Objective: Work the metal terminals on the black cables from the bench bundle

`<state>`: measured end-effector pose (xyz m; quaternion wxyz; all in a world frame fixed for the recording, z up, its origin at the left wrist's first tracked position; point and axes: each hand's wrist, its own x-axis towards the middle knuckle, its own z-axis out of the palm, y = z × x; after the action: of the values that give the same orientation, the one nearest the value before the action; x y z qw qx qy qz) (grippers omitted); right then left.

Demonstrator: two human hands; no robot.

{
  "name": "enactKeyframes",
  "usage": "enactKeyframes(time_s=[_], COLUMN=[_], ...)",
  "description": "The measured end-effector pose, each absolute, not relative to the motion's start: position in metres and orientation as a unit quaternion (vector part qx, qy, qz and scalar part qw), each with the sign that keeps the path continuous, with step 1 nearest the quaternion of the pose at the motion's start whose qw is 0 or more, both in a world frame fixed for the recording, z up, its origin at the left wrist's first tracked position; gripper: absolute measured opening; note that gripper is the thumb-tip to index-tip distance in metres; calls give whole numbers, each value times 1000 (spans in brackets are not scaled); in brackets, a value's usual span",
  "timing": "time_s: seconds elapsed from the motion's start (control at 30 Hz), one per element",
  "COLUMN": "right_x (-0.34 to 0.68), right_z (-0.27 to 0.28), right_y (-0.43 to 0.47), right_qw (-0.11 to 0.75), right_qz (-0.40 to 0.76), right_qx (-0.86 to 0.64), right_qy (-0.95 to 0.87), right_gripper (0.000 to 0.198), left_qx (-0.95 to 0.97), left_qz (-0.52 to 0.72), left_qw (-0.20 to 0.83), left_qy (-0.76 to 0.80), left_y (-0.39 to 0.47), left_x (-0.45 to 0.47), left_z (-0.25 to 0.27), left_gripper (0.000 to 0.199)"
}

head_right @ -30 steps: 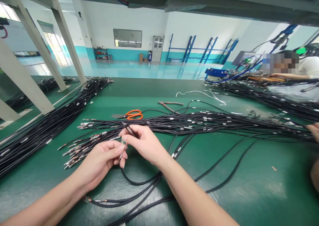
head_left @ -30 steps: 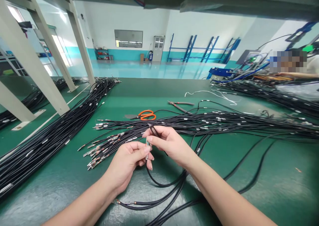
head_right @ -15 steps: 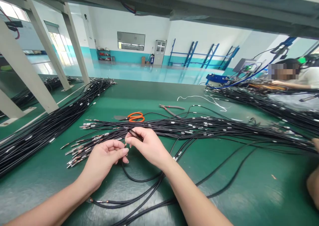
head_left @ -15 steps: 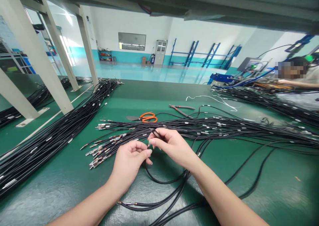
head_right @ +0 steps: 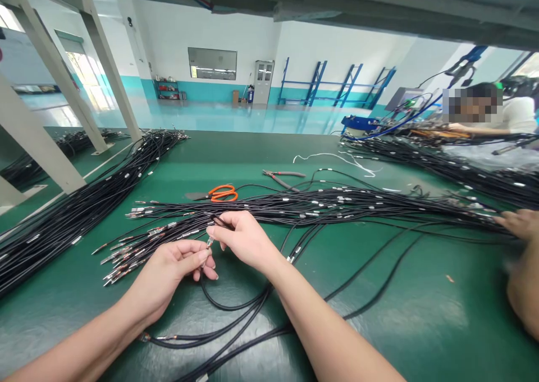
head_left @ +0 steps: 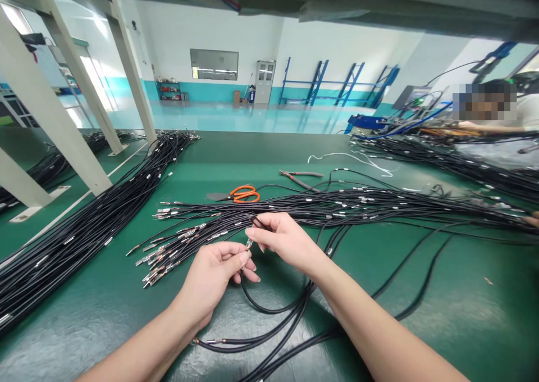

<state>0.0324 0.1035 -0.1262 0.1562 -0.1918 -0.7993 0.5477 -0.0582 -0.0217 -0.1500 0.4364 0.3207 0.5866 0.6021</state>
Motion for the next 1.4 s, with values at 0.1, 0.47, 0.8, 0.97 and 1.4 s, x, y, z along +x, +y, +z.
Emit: enactKeyframes(time_s=[0.1,0.47,0.8,0.97,1.4], right_x=[32,33,32,32,33], right_z=[-128,-130,-128,-128,-127], right_y=[104,106,106,106,104], right_qw=[154,144,136,132,130], right_qz=[574,581,583,576,555], right_qx=[-195,-197,-191,-196,-209], right_qy=[-780,-776,-778,-782,-794], right_gripper=[23,21,22,20,20], left_qx=[321,305,280,286,272], left_qz=[599,614,630,627,633], left_qw=[442,450,428,417,414], left_qy=[585,573,584,593,595], left_y=[-21,-22,-20,-19,-22], left_x=[-58,-61,-60,-62,-64], left_z=[-151,-154,-155,-155,-158], left_gripper=[18,17,13,14,13])
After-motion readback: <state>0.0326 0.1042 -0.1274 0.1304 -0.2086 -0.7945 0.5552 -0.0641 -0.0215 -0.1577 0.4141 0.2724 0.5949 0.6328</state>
